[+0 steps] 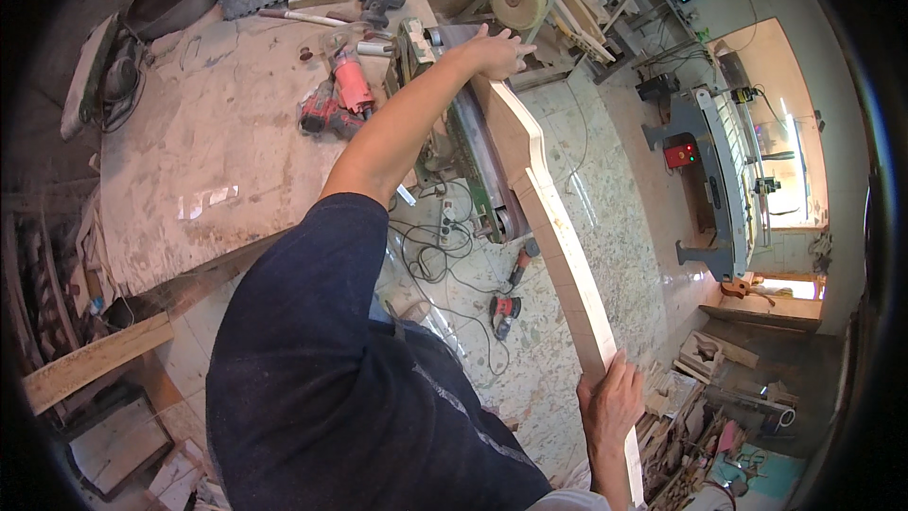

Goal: The person uses a band saw to cut a long piece of wood into a specific shape, then moves to a belt sander to smooth the edges and surfaces of the cut piece. The person handles the wood with both hands, adjusting its position against the machines to achieve the desired form.

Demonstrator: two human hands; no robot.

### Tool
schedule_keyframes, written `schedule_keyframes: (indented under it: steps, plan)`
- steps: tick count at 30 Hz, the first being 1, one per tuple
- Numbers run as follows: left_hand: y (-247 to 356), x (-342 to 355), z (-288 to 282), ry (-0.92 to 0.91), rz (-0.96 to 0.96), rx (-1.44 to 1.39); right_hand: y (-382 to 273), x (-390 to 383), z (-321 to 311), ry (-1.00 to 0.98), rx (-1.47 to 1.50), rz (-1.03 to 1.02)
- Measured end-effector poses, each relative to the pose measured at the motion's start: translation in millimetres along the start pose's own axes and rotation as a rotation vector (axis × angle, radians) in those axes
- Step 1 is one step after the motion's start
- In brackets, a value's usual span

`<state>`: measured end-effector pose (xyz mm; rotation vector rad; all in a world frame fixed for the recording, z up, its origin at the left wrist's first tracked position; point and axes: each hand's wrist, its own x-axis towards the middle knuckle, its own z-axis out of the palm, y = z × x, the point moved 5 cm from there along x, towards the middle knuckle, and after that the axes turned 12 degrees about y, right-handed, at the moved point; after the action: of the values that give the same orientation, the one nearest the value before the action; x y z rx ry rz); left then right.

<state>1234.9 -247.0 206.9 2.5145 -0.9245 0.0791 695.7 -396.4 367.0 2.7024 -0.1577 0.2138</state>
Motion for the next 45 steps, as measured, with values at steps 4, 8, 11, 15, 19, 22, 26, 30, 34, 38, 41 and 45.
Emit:
schedule_keyframes:
  steps: [4, 8, 11, 15, 19, 22, 26, 30, 34, 38, 41, 45]
  plan:
    - [-1.8, 1.9, 1.0, 0.011, -0.007, -0.018, 0.9, -0.2, 0.7, 0.007, 0.014, -0.006]
    - [2.1, 2.7, 2.3, -0.006, 0.007, 0.0, 2.2, -1.7, 1.5, 0.017, 0.005, -0.009]
    - [9.0, 4.6, 2.5, -0.008, 0.02, 0.01, 5.3, -3.2, 3.2, 0.015, -0.002, -0.002]
    - [15.3, 7.6, 5.9, -0.013, 0.034, 0.003, 8.1, -5.5, 3.8, 0.018, 0.0, 0.008]
    - [22.0, 13.9, 10.4, 0.005, 0.023, -0.041, 11.1, -7.9, 4.9, -0.017, -0.003, 0.035]
    - [26.6, 18.0, 14.7, 0.012, 0.043, -0.046, 8.0, -8.4, 2.2, -0.032, -0.036, 0.041]
    - [28.7, 23.2, 17.7, 0.016, 0.054, -0.072, 7.4, -10.8, 2.2, -0.068, -0.01, 0.059]
    - [33.2, 26.0, 16.6, 0.005, 0.05, -0.073, 8.9, -10.7, 3.6, -0.078, 0.001, 0.089]
    - [33.7, 28.1, 19.3, 0.018, 0.07, -0.056, 10.4, -8.9, 3.2, -0.081, 0.016, 0.105]
    - [34.9, 29.7, 19.5, 0.045, 0.074, -0.082, 13.5, -8.8, 10.1, -0.044, -0.006, 0.079]
    - [33.7, 32.2, 18.8, 0.048, 0.074, -0.075, 16.6, -6.5, 13.3, -0.053, -0.02, 0.091]
    - [30.7, 34.0, 19.7, 0.053, 0.053, -0.083, 16.2, -2.1, 13.3, -0.036, -0.025, 0.06]
